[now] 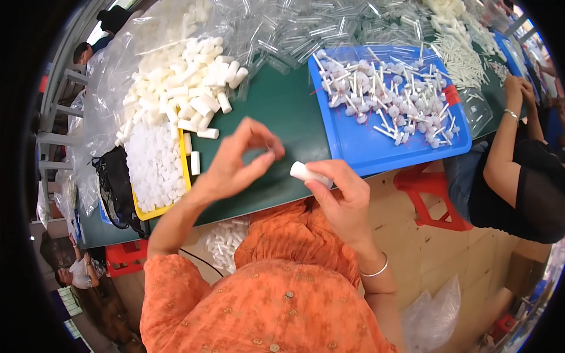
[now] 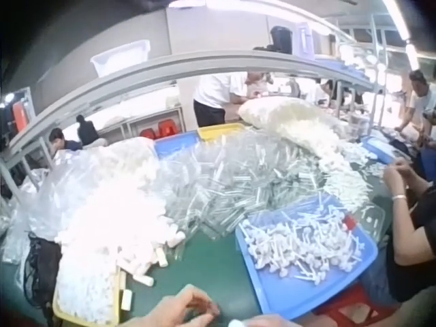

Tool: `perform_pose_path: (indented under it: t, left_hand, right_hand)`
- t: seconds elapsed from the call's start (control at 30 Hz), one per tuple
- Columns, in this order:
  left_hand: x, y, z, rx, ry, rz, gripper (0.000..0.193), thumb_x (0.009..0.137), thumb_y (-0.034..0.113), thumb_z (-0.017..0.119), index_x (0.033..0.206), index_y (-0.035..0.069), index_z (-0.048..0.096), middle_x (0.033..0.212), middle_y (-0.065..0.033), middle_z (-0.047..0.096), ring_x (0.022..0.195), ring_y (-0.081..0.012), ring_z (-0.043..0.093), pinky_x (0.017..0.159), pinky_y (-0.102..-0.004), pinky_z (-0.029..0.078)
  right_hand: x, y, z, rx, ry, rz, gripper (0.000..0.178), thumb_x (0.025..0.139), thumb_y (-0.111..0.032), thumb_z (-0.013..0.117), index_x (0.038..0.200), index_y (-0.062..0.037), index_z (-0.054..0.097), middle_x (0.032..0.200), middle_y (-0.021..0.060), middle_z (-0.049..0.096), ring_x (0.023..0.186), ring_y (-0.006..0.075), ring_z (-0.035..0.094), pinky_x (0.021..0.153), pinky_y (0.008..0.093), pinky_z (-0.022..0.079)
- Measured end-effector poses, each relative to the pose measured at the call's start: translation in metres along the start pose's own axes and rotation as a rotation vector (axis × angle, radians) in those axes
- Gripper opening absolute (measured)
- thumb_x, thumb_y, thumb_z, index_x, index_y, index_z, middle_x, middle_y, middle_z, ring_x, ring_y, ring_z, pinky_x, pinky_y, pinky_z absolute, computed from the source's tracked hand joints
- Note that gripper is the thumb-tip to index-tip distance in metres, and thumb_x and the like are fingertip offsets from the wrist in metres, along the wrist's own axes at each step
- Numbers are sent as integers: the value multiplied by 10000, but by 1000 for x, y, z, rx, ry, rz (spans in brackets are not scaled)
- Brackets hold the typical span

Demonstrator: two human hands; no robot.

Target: Assemble small plastic components at a factory workbench.

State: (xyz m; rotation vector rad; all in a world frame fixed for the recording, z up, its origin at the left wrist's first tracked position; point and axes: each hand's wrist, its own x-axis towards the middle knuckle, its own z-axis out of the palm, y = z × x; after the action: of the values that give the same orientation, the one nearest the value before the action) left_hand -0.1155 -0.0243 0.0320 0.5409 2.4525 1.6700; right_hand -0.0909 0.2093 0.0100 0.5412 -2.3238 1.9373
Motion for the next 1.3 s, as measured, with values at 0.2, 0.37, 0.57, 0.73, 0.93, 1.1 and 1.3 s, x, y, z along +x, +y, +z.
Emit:
perform_pose_path:
  t: [0.2,0.37,0.57,0.73,0.93,1.1,1.3]
  left_hand:
    - [-41,1,27,-387,-163,-271,338,967,46,534,1302,5,504,1095,-73,608,995,-119,576,842,-262,494]
    - [-52,-3,28,-275,-208,-289,326,954,94,590,1264,1,549,1103,-77,625,964,-135,589,822,-276,491]
    - [-58,12,27,54,-143,-229,288,929,95,612,1202,6,588,998,-120,651,875,-205,631,767,-305,502]
    - [-68,14,21,116,-85,-113,237,953,109,579,1170,17,603,957,-114,662,827,-226,629,747,-323,500]
    - [-84,11,43,-65,-70,-259,248,1002,185,496,1111,-9,605,889,-137,636,775,-243,599,710,-352,473]
    - [-89,16,48,93,-156,-279,262,1017,199,457,1015,-19,603,831,-165,609,739,-300,583,680,-388,460]
    - [-112,3,77,13,-17,-213,256,1027,208,452,983,-4,588,760,-137,589,686,-261,572,658,-368,460]
  right_hand:
    - [-7,10,3,81,-142,23,200,848,44,675,1045,8,672,960,84,654,840,142,599,704,247,469]
    - [-15,7,2,-191,-249,-116,186,833,1,703,1016,-9,674,950,91,660,793,185,628,663,282,496]
    - [-10,5,11,-264,-324,-254,328,800,-38,742,1106,-24,626,954,92,662,775,210,650,671,305,516]
    - [-20,8,-1,67,-325,184,319,823,30,710,1122,18,602,1015,89,679,869,144,671,792,275,566]
    - [-31,13,14,402,-488,298,152,882,32,658,1021,54,603,928,100,689,851,130,680,742,252,568]
    - [-35,13,10,422,-550,387,116,891,16,656,980,39,585,901,80,679,783,93,648,683,229,542]
    - [-43,3,9,321,-615,433,96,914,-22,642,970,23,578,879,54,658,742,70,615,642,207,508]
